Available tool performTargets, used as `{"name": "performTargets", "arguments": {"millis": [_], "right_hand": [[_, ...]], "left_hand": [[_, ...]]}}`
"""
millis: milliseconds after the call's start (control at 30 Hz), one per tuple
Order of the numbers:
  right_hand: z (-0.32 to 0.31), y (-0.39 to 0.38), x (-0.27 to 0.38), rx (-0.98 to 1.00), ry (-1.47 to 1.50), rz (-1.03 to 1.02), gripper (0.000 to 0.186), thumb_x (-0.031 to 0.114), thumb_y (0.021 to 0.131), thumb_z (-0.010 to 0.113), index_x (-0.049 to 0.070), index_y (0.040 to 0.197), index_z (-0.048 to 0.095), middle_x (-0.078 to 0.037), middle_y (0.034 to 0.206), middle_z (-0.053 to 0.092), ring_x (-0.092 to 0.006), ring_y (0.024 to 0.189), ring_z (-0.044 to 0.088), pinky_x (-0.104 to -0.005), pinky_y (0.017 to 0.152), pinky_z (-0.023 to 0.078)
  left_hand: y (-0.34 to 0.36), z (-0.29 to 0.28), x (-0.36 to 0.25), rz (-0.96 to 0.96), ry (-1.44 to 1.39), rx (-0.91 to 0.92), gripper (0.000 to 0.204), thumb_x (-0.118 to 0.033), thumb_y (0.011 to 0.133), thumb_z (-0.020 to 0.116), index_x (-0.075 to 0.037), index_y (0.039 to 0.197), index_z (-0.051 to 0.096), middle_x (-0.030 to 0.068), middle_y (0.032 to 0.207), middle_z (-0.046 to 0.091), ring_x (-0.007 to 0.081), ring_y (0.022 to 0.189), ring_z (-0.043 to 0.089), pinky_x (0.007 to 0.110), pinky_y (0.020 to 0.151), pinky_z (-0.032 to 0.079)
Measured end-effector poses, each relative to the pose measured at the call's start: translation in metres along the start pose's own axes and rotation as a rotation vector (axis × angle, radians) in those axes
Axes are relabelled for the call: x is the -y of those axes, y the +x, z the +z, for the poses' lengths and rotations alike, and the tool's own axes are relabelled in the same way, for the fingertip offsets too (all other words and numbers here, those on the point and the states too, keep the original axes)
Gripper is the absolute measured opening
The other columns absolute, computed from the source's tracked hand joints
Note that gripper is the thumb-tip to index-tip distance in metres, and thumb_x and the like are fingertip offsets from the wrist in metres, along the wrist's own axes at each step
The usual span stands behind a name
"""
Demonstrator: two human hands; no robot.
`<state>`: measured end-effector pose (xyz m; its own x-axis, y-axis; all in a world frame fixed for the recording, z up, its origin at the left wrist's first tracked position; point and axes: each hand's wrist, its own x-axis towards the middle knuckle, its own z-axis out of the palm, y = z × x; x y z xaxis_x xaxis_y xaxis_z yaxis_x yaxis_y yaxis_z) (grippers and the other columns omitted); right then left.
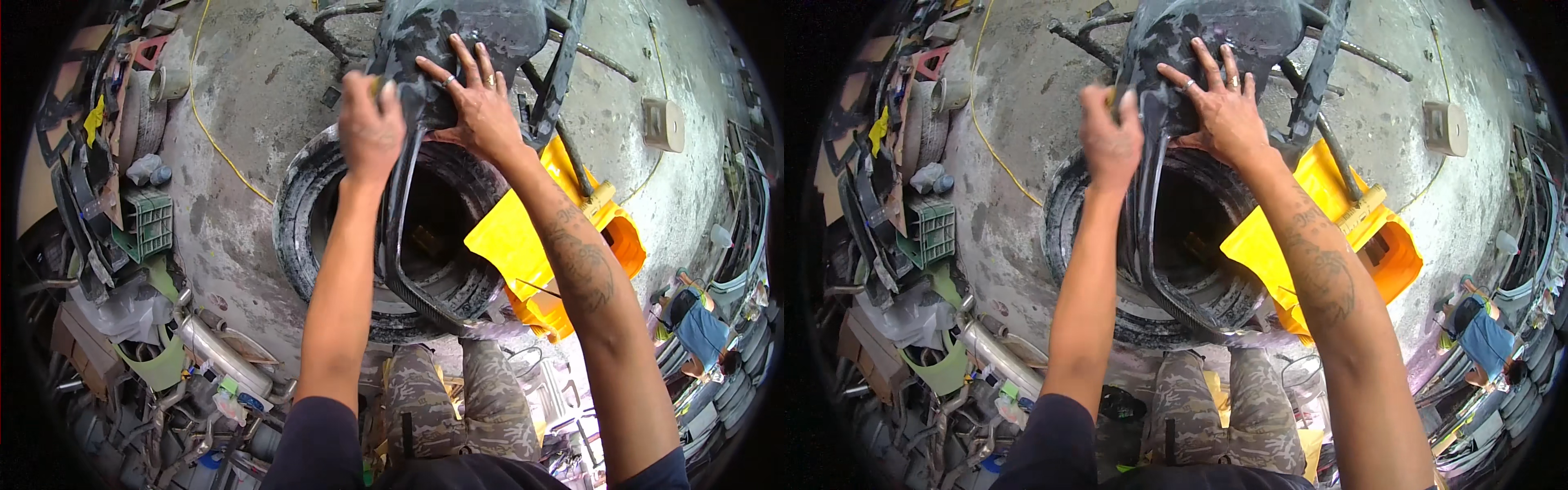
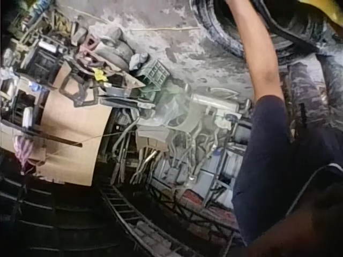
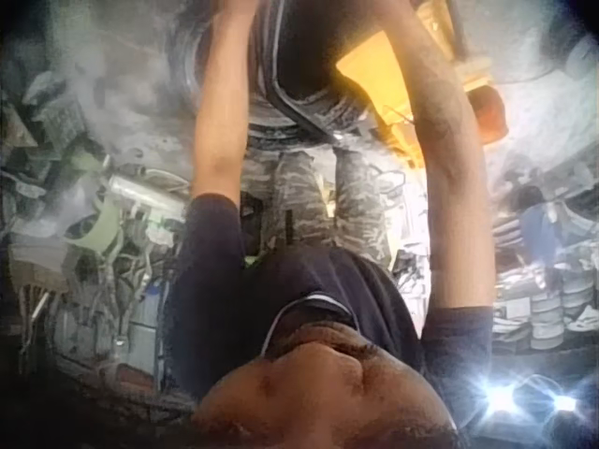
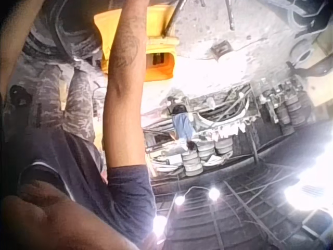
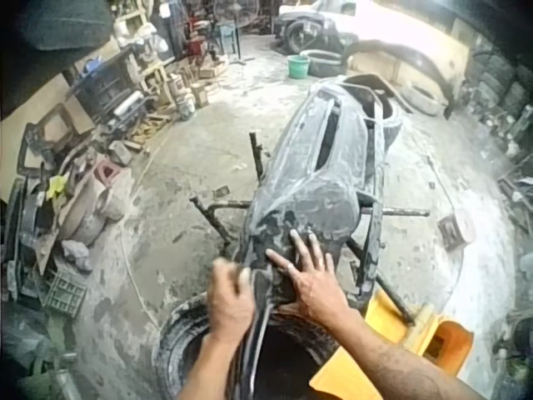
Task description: The person sands a vehicle part with a sanding block, dips sandpaper into a water container, wraps the sandpaper around the sanding block, and continues sanding the vehicle part.
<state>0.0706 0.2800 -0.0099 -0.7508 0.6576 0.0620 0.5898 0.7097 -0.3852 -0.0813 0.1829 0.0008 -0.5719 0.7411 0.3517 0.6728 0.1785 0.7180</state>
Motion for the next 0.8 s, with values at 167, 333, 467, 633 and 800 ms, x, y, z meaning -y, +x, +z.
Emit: {"name": "performTargets", "arguments": {"millis": [167,333,467,633,800], "right_hand": [[-0.001,-0.005,-0.016,-0.035,-0.042,0.010,0.117,0.046,0.062,0.092,0.047,0.158,0.026,-0.007,0.171,0.010,-0.0444,0.154,0.016,-0.0706,0.114,0.031],[-0.002,-0.003,-0.008,-0.038,-0.028,-0.001,0.118,0.048,0.059,0.092,0.047,0.157,0.028,-0.006,0.171,0.012,-0.0442,0.154,0.017,-0.0719,0.112,0.033],[0.000,-0.004,-0.008,-0.019,-0.033,0.037,0.119,0.047,0.058,0.093,0.048,0.157,0.027,-0.005,0.171,0.011,-0.0437,0.154,0.017,-0.0721,0.111,0.034],[-0.004,-0.009,-0.007,0.000,-0.020,0.045,0.118,0.044,0.058,0.094,0.046,0.157,0.030,-0.005,0.171,0.012,-0.0424,0.155,0.016,-0.0725,0.112,0.033],[-0.008,0.003,-0.003,-0.004,-0.001,0.023,0.119,0.042,0.059,0.094,0.046,0.158,0.027,-0.005,0.171,0.011,-0.0424,0.155,0.014,-0.0721,0.113,0.031]], "left_hand": [[-0.042,-0.006,-0.007,0.176,-0.006,0.272,0.016,-0.012,0.097,0.064,-0.003,0.099,0.050,0.0202,0.088,0.060,0.0434,0.079,0.062,0.049,0.068,0.050],[-0.018,-0.007,-0.012,0.370,0.016,0.399,0.015,-0.004,0.093,0.062,-0.003,0.095,0.048,0.0205,0.084,0.056,0.0455,0.080,0.061,0.052,0.067,0.048],[-0.001,-0.004,-0.013,0.432,0.057,0.503,0.015,-0.003,0.093,0.063,-0.002,0.095,0.048,0.0204,0.084,0.056,0.0458,0.079,0.061,0.051,0.066,0.049],[-0.034,-0.016,-0.009,0.357,0.111,0.481,0.018,-0.006,0.092,0.066,0.001,0.101,0.052,0.0240,0.086,0.059,0.0468,0.078,0.061,0.052,0.066,0.049],[0.015,0.004,0.006,0.087,0.142,0.126,0.024,-0.014,0.095,0.066,0.001,0.105,0.049,0.0228,0.088,0.059,0.0426,0.079,0.060,0.050,0.072,0.048]]}}
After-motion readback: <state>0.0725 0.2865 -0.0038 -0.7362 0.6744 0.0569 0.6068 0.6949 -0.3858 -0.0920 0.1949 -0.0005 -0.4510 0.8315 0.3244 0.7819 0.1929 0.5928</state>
